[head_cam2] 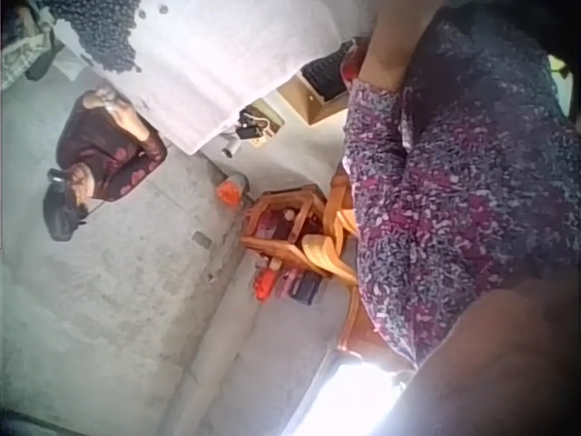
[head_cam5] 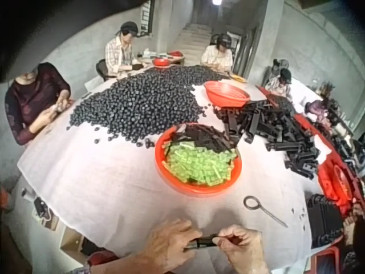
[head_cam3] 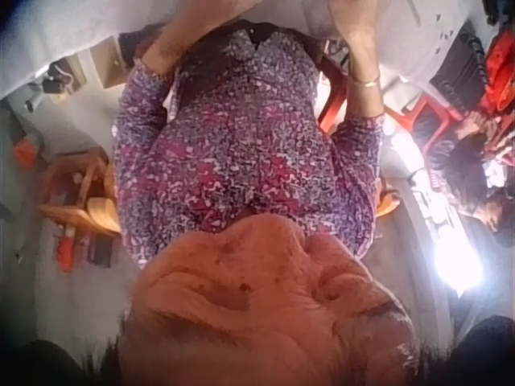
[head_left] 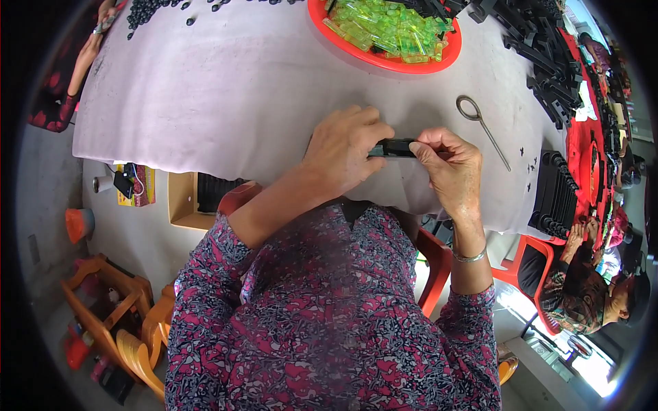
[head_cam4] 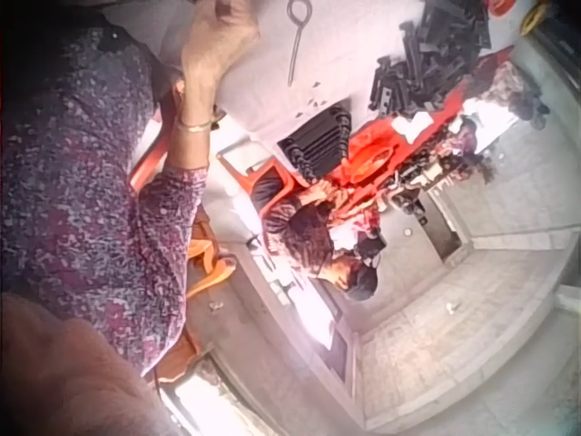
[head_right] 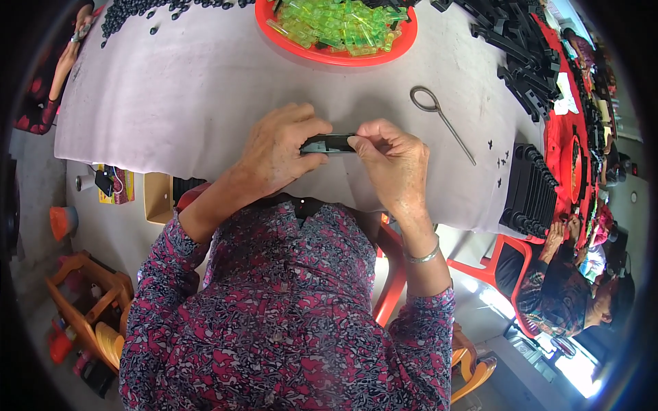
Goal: The person packs assembled plastic components into a cardboard box, then assembles additional units by inserting green transparent parts and small black pieces into black plastic casings by hand and pressing them with a metal tool.
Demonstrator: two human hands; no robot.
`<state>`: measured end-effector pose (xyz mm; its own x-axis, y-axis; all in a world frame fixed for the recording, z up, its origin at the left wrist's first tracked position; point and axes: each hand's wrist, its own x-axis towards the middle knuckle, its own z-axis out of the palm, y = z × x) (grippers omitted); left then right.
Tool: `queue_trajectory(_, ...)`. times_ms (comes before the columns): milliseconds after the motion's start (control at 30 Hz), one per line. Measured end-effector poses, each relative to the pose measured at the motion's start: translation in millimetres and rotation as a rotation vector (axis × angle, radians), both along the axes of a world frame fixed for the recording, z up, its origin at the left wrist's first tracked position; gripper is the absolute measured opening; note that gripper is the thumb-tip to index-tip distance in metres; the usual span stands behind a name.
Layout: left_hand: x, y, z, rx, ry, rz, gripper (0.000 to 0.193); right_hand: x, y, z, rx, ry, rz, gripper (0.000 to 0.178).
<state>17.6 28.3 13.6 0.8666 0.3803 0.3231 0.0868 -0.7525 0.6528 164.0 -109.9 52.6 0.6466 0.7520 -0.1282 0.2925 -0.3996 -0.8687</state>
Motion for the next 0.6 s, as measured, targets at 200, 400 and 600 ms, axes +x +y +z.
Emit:
queue_trajectory(200, -1, -2, 1, -0.008, -0.034, 0.022, 0.037, -4, 3, -1, -0.01, -0.08, -0.005, 0.006)
queue_trajectory(400, 0, -2, -6, -0.033, -0.08, 0.028, 0.039, -9, 6, -5, -0.038, -0.233, -0.03, 0.014)
queue_trajectory(600, -4, 1, -5, -0.12, -0.123, -0.004, 0.041, -13, 9, 0, -0.109, -0.354, -0.037, 0.019)
